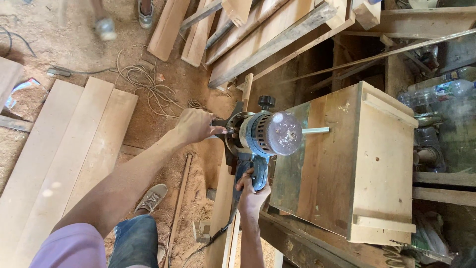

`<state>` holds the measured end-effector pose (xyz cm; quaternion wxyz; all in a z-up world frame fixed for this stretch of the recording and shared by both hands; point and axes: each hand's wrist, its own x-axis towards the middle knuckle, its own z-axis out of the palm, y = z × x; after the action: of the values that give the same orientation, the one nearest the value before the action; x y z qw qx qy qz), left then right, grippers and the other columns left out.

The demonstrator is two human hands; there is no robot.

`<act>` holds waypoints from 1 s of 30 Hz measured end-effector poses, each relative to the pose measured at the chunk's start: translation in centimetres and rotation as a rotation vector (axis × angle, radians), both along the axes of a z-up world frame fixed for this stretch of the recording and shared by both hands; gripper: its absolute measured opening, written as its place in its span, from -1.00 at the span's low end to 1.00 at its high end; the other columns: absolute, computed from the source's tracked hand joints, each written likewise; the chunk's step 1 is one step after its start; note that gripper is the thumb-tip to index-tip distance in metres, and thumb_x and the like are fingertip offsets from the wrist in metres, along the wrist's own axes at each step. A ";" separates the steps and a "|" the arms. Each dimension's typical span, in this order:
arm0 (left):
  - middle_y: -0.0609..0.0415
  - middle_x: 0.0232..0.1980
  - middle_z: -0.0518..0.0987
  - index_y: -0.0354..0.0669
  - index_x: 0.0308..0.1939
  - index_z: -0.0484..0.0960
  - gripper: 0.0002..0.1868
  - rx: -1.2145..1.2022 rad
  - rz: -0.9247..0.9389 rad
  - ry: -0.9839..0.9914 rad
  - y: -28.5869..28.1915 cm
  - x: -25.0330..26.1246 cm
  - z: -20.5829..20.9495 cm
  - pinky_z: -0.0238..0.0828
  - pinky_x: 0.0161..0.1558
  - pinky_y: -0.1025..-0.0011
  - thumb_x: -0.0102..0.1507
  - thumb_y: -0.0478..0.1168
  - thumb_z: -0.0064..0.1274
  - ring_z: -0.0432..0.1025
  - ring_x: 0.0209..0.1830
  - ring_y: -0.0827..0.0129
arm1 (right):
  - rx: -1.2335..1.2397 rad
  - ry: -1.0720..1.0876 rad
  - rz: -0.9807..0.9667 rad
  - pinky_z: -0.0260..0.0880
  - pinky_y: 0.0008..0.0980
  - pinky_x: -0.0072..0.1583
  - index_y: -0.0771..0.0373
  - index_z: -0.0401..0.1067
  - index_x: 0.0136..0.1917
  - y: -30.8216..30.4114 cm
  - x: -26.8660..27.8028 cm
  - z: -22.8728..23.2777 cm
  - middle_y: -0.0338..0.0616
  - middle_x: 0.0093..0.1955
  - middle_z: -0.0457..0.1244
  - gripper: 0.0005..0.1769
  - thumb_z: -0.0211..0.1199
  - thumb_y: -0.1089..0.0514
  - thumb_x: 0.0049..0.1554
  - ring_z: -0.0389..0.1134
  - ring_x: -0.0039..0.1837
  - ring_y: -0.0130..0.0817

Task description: The person uses a handheld electric router to shape the edge of a long wooden plank. They guide the tool along the length of the wood, creating a groove while sawdust is ejected. The person adjusts their position and the tool's angle as they work along the plank.

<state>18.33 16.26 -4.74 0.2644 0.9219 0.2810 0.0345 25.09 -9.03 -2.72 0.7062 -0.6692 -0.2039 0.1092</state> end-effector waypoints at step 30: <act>-0.05 -0.33 0.70 -0.10 -0.26 0.68 -0.39 -0.061 0.002 0.071 -5.6 -3.3 0.4 0.46 -0.33 0.15 0.29 0.39 0.04 0.61 -0.33 0.05 | -0.061 0.204 -0.017 0.19 -0.36 -0.39 0.30 0.39 -0.18 -5.5 -4.2 1.3 -0.14 -0.57 0.08 -0.90 0.12 0.43 0.06 0.09 -0.55 -0.40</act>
<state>15.06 10.67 -4.35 0.2821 0.9138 0.2920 -0.0068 20.86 -14.57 -1.44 0.7034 -0.6776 -0.1220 0.1770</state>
